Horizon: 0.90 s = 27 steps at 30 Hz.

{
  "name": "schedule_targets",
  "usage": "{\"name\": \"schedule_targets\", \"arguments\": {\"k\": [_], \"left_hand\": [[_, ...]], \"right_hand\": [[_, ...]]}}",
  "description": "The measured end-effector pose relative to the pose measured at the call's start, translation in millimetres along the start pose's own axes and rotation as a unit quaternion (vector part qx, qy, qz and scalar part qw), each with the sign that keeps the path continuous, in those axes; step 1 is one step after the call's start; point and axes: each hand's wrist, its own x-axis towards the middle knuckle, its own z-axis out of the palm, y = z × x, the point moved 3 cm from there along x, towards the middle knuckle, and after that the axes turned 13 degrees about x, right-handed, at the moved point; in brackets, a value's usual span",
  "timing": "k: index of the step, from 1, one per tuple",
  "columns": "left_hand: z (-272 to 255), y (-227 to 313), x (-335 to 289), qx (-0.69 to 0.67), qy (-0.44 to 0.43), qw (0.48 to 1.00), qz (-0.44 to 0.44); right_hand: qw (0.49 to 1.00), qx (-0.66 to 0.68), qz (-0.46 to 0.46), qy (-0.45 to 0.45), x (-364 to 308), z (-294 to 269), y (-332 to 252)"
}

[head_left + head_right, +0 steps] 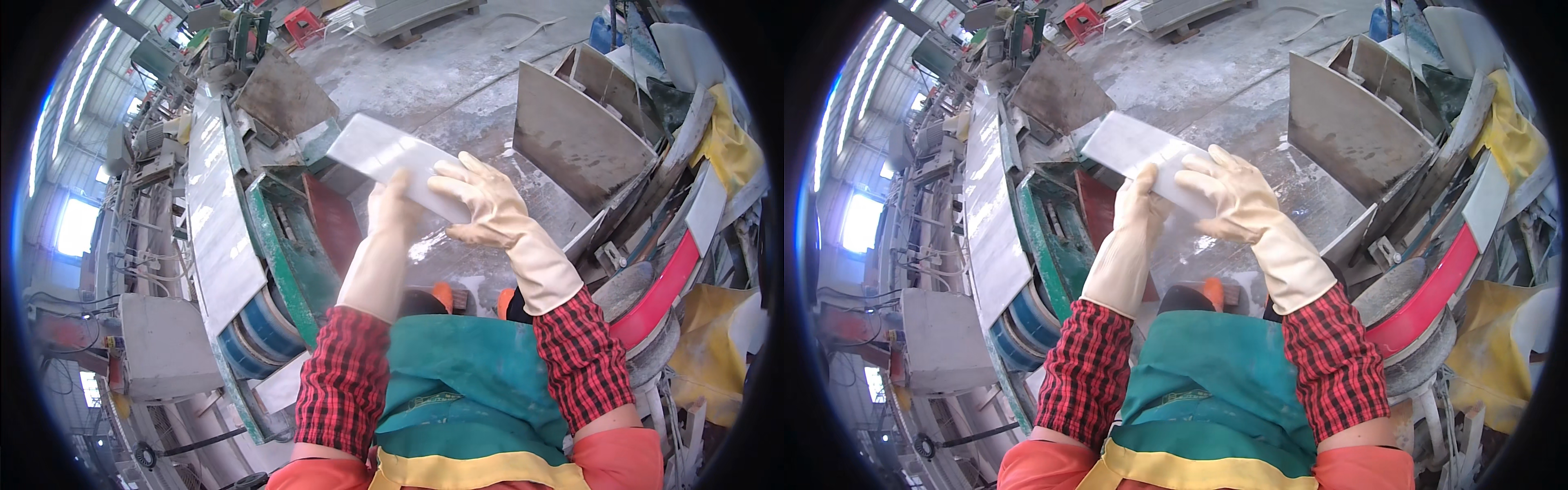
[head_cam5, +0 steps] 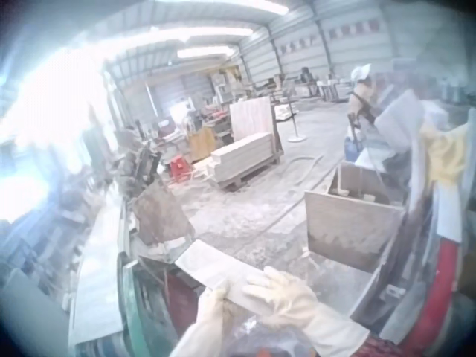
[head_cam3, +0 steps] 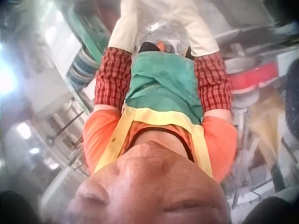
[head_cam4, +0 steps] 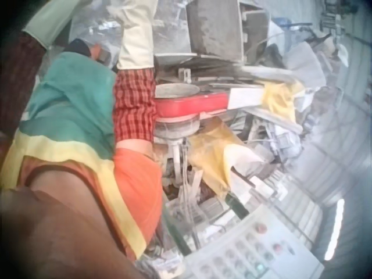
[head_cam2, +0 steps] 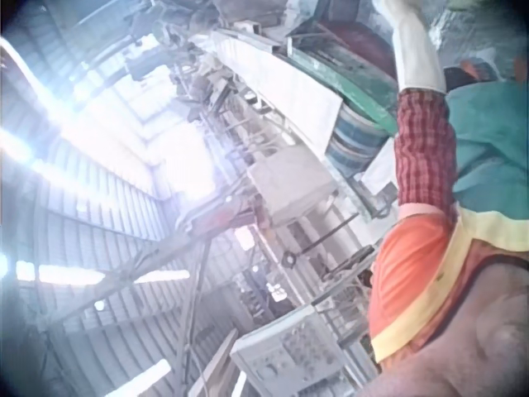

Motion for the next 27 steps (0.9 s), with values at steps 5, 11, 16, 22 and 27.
{"name": "schedule_targets", "arguments": {"k": [5,11,16,22,27], "left_hand": [[-89,45,-24,-0.17,0.13,0.976,0.039],[-280,83,-129,-0.234,0.207,0.947,0.077],[-388,66,-216,-0.212,0.365,0.902,0.097],[-439,13,-203,-0.291,0.479,0.828,0.039],[-473,-11,-193,-0.318,0.405,0.856,0.047]], "right_hand": [[0.994,0.042,0.1,0.025,-1,-5,6],[0.967,0.163,0.17,0.097,-19,-3,60],[0.938,0.251,0.195,0.14,-27,-4,75],[0.904,0.337,0.215,0.151,-30,-5,75],[0.863,0.383,0.277,0.177,-35,-15,46]]}}
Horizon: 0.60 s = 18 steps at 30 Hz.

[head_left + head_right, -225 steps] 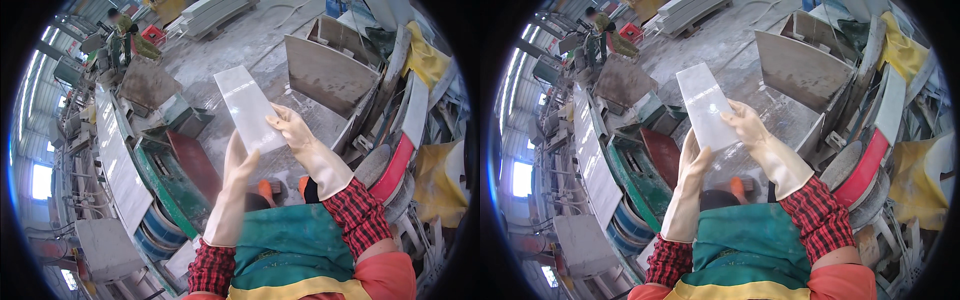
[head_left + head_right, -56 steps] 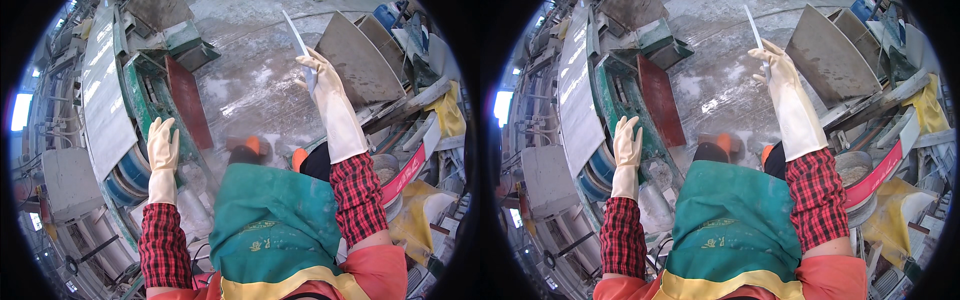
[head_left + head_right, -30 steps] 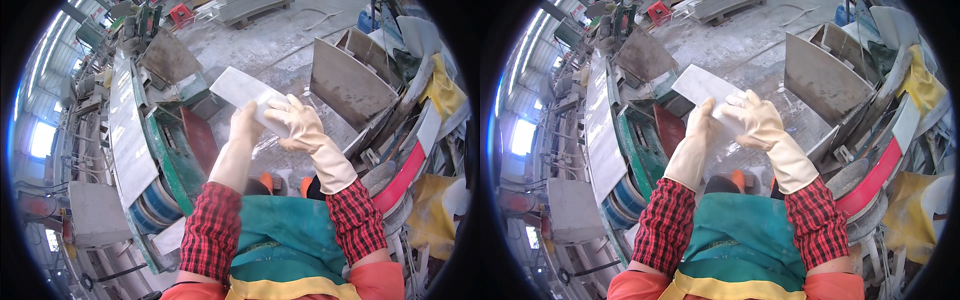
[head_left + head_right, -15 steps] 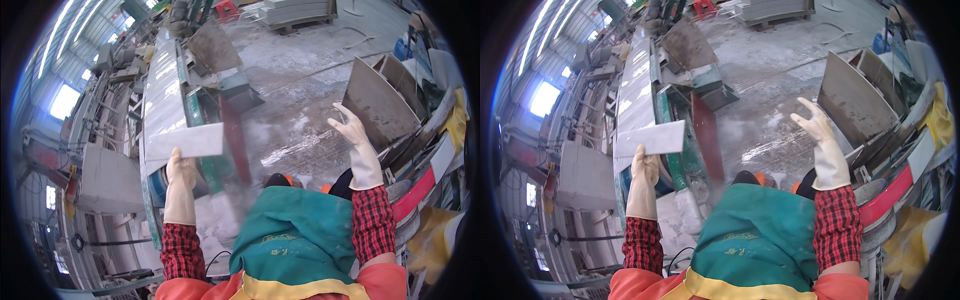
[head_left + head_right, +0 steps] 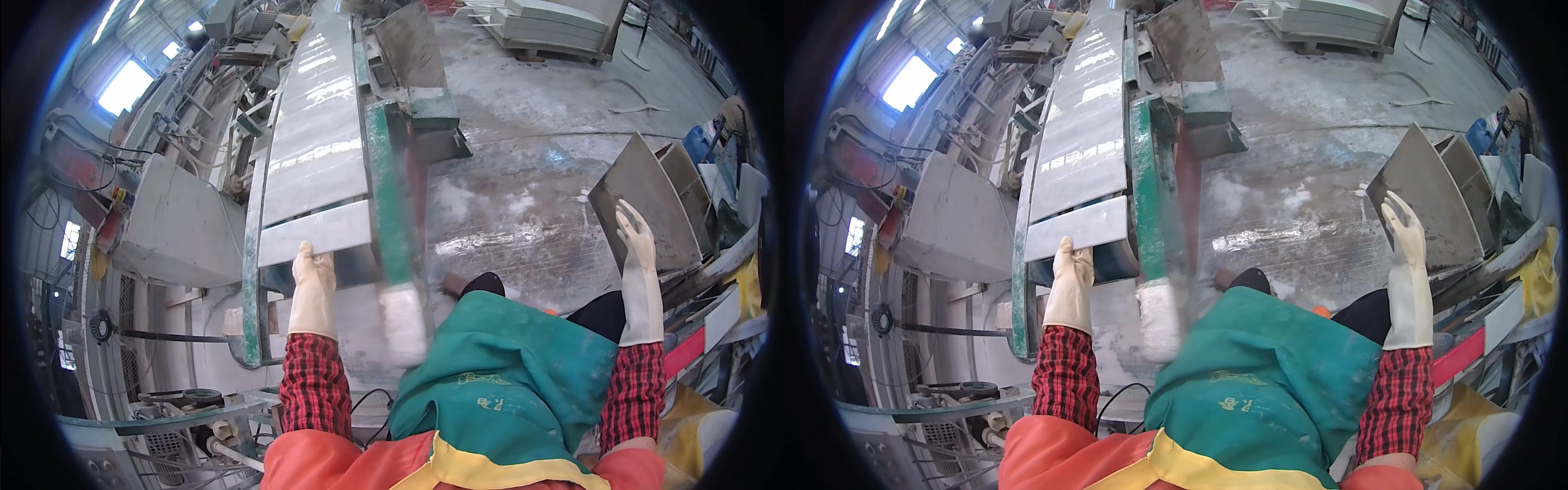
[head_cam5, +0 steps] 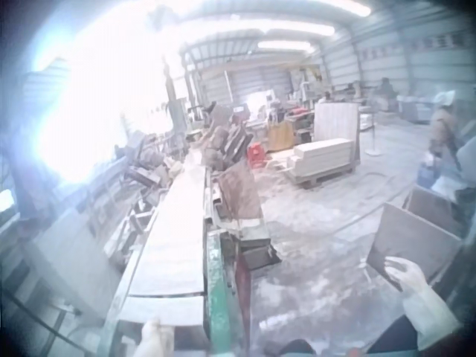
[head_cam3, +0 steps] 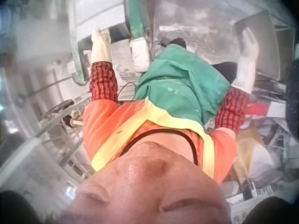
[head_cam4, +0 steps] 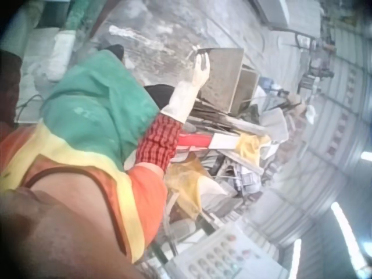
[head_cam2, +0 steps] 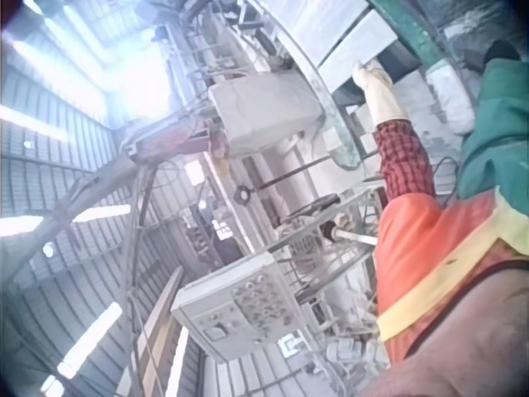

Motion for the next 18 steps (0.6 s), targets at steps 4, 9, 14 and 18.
{"name": "schedule_targets", "arguments": {"k": [4,9,14,18], "left_hand": [[25,0,-12,0.013,0.042,0.998,0.048],[37,4,-14,0.056,0.062,0.995,0.048],[47,9,-28,0.092,0.039,0.993,0.063],[54,18,-50,0.267,0.017,0.963,0.038]], "right_hand": [[0.999,-0.003,0.024,0.023,-3,-10,12],[0.999,-0.027,0.037,0.029,4,-26,35],[0.998,-0.006,0.053,0.031,5,-11,33],[0.999,-0.022,0.042,-0.012,13,-12,41]]}}
